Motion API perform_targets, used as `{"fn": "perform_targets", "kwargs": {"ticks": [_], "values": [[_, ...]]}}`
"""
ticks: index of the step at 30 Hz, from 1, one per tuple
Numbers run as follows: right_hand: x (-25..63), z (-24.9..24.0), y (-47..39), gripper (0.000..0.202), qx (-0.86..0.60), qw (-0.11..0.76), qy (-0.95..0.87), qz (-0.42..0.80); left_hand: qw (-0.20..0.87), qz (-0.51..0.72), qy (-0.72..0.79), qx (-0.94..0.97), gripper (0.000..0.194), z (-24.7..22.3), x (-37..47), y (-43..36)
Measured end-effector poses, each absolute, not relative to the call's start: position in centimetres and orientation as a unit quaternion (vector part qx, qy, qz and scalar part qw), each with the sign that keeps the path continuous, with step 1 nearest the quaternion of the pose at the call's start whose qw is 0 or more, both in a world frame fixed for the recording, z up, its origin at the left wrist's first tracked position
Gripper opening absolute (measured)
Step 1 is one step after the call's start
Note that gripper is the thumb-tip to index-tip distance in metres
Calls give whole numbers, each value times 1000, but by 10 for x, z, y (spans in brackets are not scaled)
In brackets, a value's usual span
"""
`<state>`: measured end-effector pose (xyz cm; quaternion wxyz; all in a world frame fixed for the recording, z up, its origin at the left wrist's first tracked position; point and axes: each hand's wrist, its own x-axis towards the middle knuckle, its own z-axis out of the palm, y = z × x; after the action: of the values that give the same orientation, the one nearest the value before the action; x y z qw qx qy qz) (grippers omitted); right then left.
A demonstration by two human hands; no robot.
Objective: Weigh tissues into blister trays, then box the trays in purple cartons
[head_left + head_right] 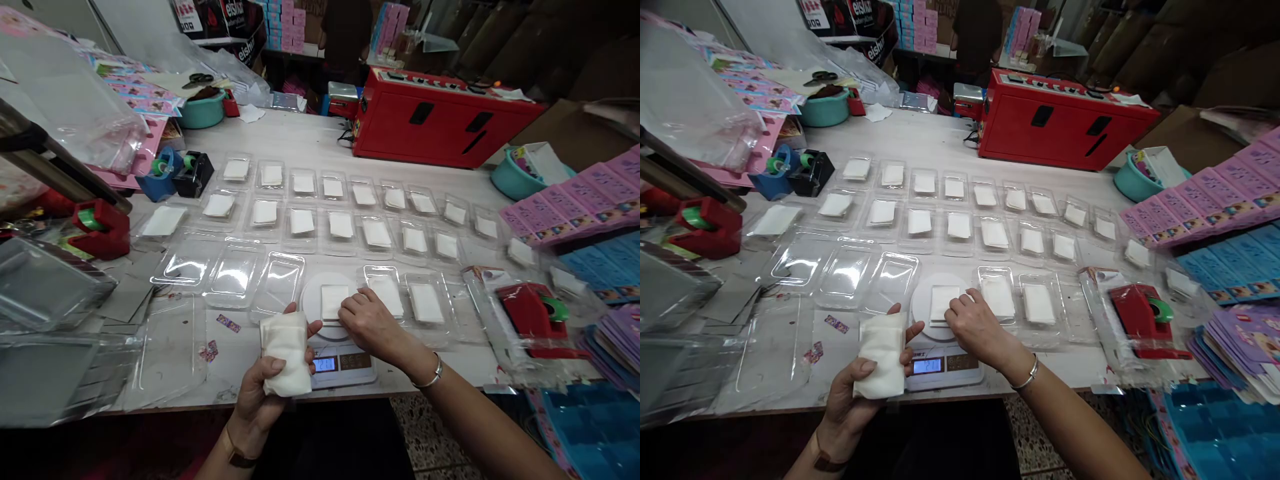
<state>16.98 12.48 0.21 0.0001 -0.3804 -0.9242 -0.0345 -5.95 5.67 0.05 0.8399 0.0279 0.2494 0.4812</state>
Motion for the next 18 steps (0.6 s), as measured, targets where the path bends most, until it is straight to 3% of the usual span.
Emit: {"fn": "perform_targets", "kwargs": {"ticks": [18], "values": [[167, 9, 130, 18, -367, -34, -929, -40, 832, 494, 252, 7, 110, 0, -60, 58]]}}
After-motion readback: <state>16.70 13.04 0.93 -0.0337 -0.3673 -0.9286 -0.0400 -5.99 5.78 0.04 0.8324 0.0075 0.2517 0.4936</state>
